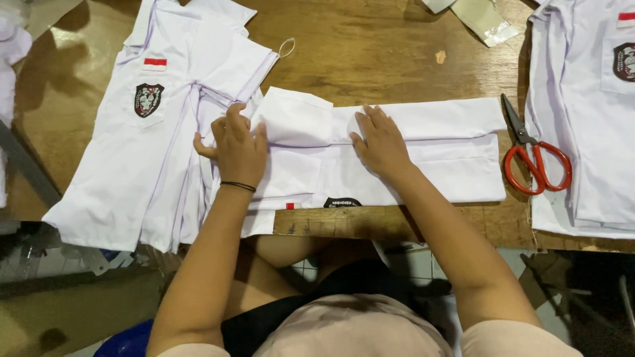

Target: The person folds a white short-sleeved shirt on a wooden table. They align the collar and sleeves, fold the sides inward, and then fold the shirt in half lengthwise and in half again to create a compact rectangle.

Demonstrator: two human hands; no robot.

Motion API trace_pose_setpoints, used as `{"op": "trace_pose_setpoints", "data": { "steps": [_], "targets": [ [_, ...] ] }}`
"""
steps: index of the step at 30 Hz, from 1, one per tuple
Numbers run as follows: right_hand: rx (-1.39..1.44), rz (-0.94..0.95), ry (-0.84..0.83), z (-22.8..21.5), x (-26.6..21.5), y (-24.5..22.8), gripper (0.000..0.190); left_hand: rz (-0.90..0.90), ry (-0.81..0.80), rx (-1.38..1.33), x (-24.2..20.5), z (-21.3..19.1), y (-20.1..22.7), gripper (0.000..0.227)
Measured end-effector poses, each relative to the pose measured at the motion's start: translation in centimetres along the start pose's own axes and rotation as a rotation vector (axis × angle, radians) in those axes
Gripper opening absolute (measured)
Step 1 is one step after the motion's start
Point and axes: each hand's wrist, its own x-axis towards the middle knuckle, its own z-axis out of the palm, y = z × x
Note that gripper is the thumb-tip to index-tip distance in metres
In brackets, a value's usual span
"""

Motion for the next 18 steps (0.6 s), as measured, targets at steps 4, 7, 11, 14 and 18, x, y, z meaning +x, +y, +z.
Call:
{"op": "trace_pose_setpoints", "data": {
  "steps": [4,7,11,14,18],
  "targets": [
    [0.010,0.045,-0.106,-1.1,-1.3,-0.3,0.061,-0.114,-0.173,0.127,-0.9,1.3,-4.2,0.032],
    [-0.005,0.051,-0.126,-1.3,-1.4,-0.7,0.066,-0.138,-0.203,0.172,-1.6,2.0,-4.9,0.029],
    [-0.002,0.042,-0.131,-1.2,-1.1,-2.3,0.066,-0.167,-0.160,0.123,-1.7,2.4,-4.5,0.030],
    [0.005,0.039,-0.120,-1.1,-0.8,-2.9,0.066,-0.157,-0.105,0.093,-2.1,2.4,-4.3,0.027],
    [0.006,0.033,-0.114,-1.2,-0.6,-2.3,0.068,-0.096,-0.054,0.124,-3.1,3.4,-4.2,0.028]
  ]
}}
